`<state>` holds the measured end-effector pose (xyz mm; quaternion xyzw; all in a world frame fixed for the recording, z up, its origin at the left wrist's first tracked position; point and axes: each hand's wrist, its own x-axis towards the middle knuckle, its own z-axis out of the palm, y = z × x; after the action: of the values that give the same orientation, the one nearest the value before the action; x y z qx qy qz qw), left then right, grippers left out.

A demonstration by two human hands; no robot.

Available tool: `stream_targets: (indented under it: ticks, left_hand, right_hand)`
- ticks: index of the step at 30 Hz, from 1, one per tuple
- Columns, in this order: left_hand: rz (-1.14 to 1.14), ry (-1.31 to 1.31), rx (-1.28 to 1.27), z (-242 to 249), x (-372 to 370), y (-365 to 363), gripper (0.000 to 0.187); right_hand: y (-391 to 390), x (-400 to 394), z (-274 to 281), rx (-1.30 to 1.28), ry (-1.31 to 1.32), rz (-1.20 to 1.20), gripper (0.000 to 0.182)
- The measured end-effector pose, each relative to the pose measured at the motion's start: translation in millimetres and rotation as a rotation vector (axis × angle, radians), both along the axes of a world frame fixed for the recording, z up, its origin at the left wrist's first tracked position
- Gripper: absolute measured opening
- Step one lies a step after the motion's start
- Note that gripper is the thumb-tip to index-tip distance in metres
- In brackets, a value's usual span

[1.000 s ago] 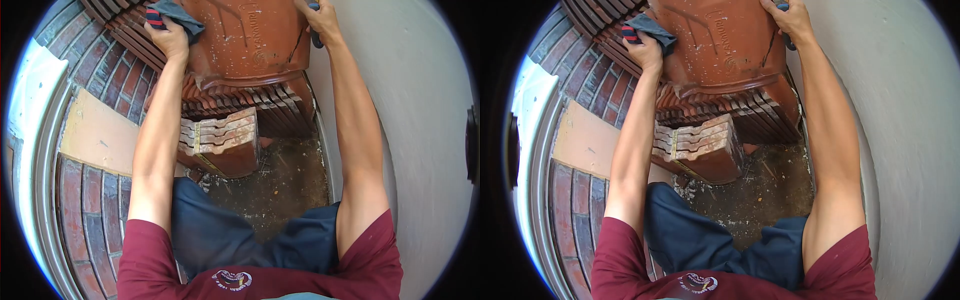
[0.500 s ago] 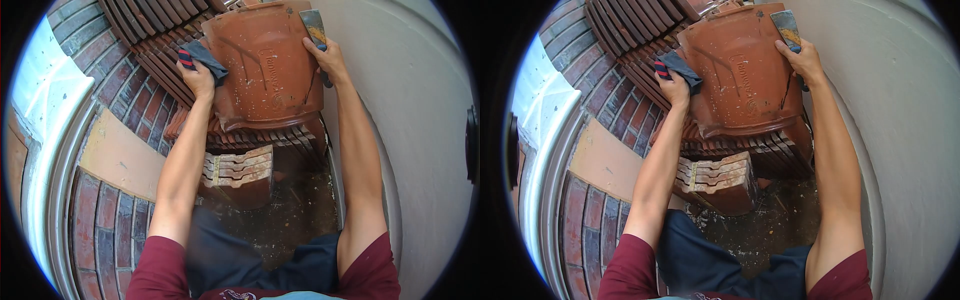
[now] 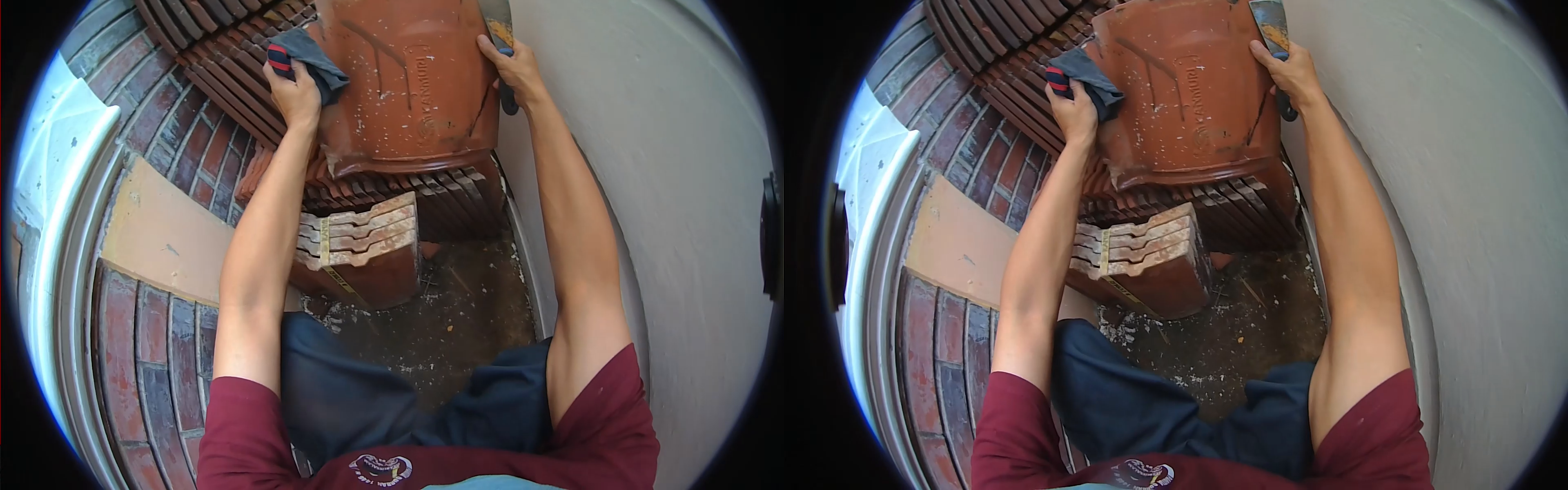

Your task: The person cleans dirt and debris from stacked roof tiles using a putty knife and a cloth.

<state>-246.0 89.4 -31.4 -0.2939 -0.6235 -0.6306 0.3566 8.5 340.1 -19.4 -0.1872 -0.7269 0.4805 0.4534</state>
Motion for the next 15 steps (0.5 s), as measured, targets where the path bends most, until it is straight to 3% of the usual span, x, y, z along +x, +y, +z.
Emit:
stream_targets:
  ticks: [8, 15]
  left_hand:
    - [-0.072, -0.036, 0.051, 2.6, -1.7, 0.7, 0.04]
    - [0.098, -0.018, 0.015, 0.3, 3.7, -22.2, 0.031]
  right_hand:
    - [2.5, -1.8, -5.0, 0.016, -0.024, 0.006, 0.062]
    - [-13.0, -24.8, -5.0, 0.049, -0.117, 0.04, 0.055]
